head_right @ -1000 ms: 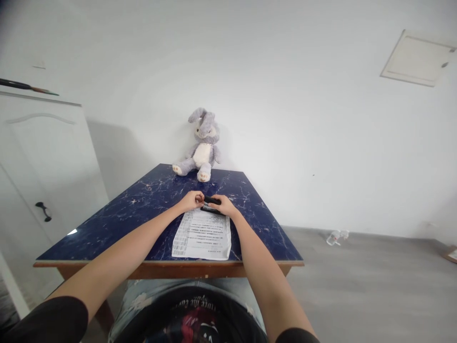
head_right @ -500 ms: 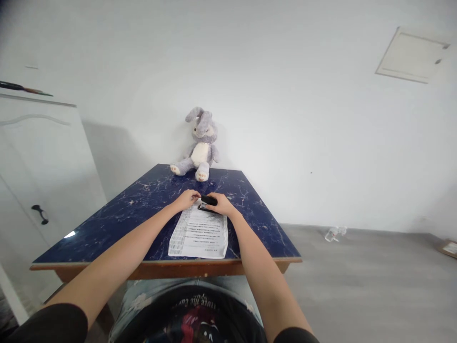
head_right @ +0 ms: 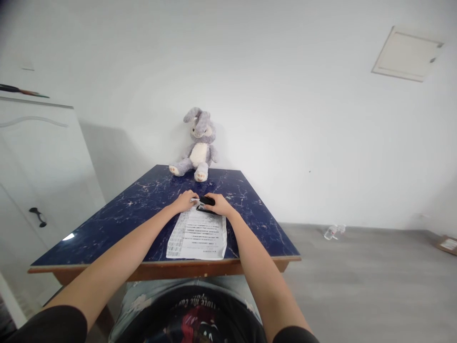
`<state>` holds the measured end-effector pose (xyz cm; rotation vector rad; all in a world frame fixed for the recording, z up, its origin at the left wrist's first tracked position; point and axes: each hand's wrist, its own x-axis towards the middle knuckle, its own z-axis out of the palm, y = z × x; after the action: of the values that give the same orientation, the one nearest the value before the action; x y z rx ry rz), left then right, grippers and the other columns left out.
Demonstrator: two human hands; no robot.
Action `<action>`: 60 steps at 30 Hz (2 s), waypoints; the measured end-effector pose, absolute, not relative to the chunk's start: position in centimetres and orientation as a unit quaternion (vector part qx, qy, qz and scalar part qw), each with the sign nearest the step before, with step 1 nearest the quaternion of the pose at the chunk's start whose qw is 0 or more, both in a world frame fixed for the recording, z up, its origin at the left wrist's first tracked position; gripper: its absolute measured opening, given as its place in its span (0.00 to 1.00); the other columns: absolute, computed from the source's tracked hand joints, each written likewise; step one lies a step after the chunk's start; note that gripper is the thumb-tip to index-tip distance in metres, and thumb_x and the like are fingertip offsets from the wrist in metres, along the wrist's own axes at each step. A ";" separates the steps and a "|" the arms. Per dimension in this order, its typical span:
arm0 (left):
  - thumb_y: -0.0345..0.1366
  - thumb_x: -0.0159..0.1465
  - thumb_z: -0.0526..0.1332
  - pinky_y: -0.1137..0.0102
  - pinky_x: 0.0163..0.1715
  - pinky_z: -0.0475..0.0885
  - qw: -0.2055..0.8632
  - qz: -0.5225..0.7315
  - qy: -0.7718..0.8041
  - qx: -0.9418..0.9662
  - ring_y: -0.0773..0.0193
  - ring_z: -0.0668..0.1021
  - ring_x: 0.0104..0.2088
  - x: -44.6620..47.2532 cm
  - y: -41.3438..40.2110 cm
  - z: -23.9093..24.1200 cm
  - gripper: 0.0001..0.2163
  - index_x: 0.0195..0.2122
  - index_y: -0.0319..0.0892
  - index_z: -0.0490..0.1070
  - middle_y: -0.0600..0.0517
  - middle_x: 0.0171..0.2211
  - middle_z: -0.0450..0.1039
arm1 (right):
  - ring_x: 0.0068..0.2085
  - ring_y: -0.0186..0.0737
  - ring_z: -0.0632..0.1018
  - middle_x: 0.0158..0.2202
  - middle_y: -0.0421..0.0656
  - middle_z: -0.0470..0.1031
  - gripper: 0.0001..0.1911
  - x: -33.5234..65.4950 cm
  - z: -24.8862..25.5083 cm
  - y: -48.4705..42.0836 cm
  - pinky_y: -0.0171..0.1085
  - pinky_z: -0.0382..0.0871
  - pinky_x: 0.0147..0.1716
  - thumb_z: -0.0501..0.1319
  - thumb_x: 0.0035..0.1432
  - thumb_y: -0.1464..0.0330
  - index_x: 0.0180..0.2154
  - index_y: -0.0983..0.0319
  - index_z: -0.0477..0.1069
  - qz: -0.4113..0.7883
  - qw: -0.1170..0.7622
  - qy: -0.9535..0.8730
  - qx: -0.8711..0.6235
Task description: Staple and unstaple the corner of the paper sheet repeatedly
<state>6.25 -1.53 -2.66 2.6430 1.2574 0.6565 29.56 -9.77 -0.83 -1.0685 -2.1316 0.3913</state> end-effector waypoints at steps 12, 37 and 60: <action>0.32 0.67 0.61 0.56 0.53 0.69 0.079 0.223 0.424 0.874 0.46 0.76 0.52 6.3 -1.8 -2.3 0.08 0.44 0.44 0.77 0.43 0.46 0.75 | 0.39 0.43 0.77 0.40 0.43 0.81 0.18 29.6 -0.6 -9.8 0.38 0.68 0.42 0.69 0.54 0.60 0.45 0.61 0.79 0.152 0.340 -0.816 -0.442; 0.26 0.62 0.58 0.62 0.48 0.73 0.191 0.416 0.397 0.796 0.56 0.81 0.37 5.4 0.3 -2.9 0.09 0.33 0.43 0.78 0.48 0.35 0.81 | 0.29 0.38 0.76 0.30 0.41 0.78 0.24 30.0 -0.3 -9.6 0.34 0.69 0.27 0.77 0.42 0.53 0.34 0.63 0.79 0.327 0.675 -0.474 -0.462; 0.31 0.68 0.54 0.66 0.48 0.71 0.117 0.583 0.372 0.713 0.58 0.80 0.42 4.5 -1.3 -0.5 0.09 0.40 0.43 0.74 0.48 0.41 0.80 | 0.42 0.49 0.82 0.39 0.46 0.84 0.24 33.5 0.5 -9.5 0.41 0.75 0.45 0.64 0.40 0.73 0.43 0.62 0.80 0.113 0.461 -0.653 -0.590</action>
<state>4.49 -1.30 -0.52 2.0864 1.0894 1.7049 33.55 -9.49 0.48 -1.4520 -1.6064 0.2773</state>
